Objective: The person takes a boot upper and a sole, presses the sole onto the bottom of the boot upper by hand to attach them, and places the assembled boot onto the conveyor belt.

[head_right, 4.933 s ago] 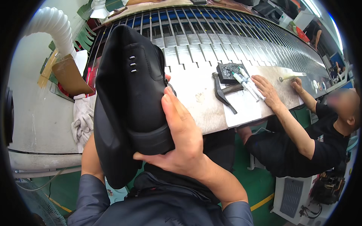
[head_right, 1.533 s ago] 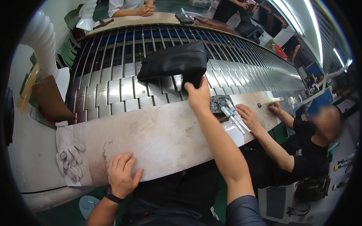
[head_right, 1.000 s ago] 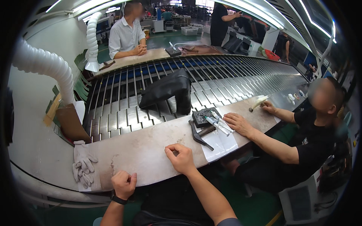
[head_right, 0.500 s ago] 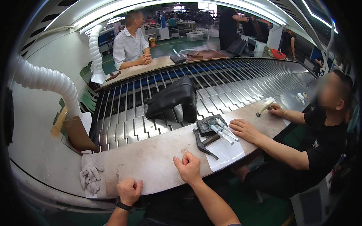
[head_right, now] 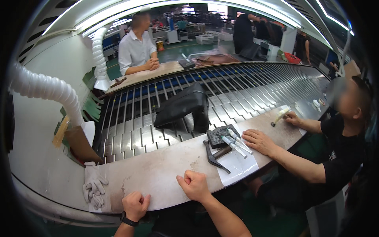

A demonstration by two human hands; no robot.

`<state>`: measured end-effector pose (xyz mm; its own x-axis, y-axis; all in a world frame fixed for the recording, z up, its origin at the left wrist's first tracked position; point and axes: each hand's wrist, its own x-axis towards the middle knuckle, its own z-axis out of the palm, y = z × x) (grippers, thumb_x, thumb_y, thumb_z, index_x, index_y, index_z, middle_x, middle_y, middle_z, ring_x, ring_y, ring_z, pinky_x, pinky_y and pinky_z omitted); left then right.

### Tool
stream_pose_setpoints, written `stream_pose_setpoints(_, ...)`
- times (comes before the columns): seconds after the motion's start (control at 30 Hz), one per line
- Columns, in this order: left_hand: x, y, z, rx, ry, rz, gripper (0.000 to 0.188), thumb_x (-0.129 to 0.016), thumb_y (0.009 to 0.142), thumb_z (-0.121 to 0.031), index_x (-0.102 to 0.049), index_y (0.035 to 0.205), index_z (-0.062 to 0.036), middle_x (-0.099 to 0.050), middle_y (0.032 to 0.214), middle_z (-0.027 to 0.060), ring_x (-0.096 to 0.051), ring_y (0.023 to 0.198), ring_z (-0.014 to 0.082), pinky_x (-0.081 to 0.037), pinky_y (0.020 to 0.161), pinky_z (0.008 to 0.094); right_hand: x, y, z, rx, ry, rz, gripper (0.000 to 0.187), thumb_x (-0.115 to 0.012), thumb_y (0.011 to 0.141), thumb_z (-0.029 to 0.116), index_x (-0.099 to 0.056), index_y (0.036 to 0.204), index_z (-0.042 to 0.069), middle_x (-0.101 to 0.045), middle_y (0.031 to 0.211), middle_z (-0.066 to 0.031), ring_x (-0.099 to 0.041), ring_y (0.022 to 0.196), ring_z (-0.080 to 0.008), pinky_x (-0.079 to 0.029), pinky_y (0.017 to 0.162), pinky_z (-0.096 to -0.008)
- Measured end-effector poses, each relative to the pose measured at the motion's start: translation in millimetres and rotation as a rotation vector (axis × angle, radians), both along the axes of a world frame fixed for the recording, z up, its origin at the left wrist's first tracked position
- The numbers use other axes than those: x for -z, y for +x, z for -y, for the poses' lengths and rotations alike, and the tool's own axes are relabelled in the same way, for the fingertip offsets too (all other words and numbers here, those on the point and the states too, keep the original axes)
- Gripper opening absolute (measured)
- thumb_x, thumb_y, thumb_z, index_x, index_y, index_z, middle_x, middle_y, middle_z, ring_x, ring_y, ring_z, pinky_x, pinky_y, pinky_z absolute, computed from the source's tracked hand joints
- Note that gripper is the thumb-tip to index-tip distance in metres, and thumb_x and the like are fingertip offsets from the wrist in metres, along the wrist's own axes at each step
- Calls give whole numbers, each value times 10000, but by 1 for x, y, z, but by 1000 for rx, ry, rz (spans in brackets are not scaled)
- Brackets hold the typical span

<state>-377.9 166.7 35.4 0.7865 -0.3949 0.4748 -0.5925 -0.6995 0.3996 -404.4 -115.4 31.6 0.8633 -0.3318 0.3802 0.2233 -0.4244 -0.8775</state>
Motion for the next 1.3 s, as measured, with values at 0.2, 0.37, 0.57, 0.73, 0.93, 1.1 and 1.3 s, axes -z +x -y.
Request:
stream_pose_setpoints(0.2, 15, -3, -9, 8, -3, -7, 388, -838, 838, -188, -509, 659, -88, -547, 642, 142, -576, 613, 400, -424, 568, 516, -2, 3, -5, 9, -40, -13, 433, -800, 927, 182, -474, 676, 48, -493, 591, -144, -498, 523, -322, -413, 538, -449)
stream_pose_setpoints(0.37, 7, -6, -14, 25, 97, 38, 487, -751, 1022, -425, -555, 758, -65, -586, 684, 134, -585, 608, 336, -462, 585, 459, 0, 4, -2, -55, -41, 62, 460, -793, 947, 161, -439, 677, 46, -455, 594, -107, -441, 526, -270, -376, 531, -423)
stream_pose_setpoints(0.57, -3, -8, -8, 44, 63, 58, 429, -779, 994, -306, -556, 709, -76, -570, 651, 143, -576, 590, 379, -458, 570, 486, -7, -6, -3, -92, -49, -43, 380, -784, 957, 164, -509, 721, 51, -529, 645, -113, -525, 574, -279, -428, 564, -409)
stream_pose_setpoints(0.73, -5, -7, -13, 97, 51, 16, 423, -775, 1000, -317, -579, 714, -74, -597, 664, 144, -594, 601, 374, -468, 571, 481, -83, -48, 55, -16, -303, 319, 184, -840, 875, 95, -663, 900, 54, -718, 1003, -123, -714, 921, -304, -573, 826, -399)
stream_pose_setpoints(0.93, -6, -9, -17, 45, 117, 19, 432, -751, 1015, -358, -612, 719, -75, -631, 683, 147, -615, 616, 381, -481, 580, 487, -179, -75, 258, 817, -1224, 345, 640, -797, 876, 296, -628, 1462, 100, -407, 1674, -254, -349, 1563, -466, -277, 1244, -648)
stream_pose_setpoints(1.1, -7, -11, -19, 72, 93, 28, 438, -750, 1019, -371, -620, 725, -73, -634, 685, 144, -617, 621, 383, -479, 582, 489, -229, -145, 398, 1271, -1547, -113, 854, -727, 940, 433, -406, 1695, 196, -171, 1798, -243, -148, 1666, -434, -92, 1295, -707)
stream_pose_setpoints(1.3, -7, -12, -22, 57, 112, 52, 433, -742, 1030, -381, -641, 741, -75, -637, 687, 136, -618, 620, 373, -477, 581, 484, -244, -183, 424, 1425, -1539, -242, 830, -663, 975, 488, -386, 1704, 206, -178, 1802, -223, -124, 1676, -410, -49, 1295, -715)
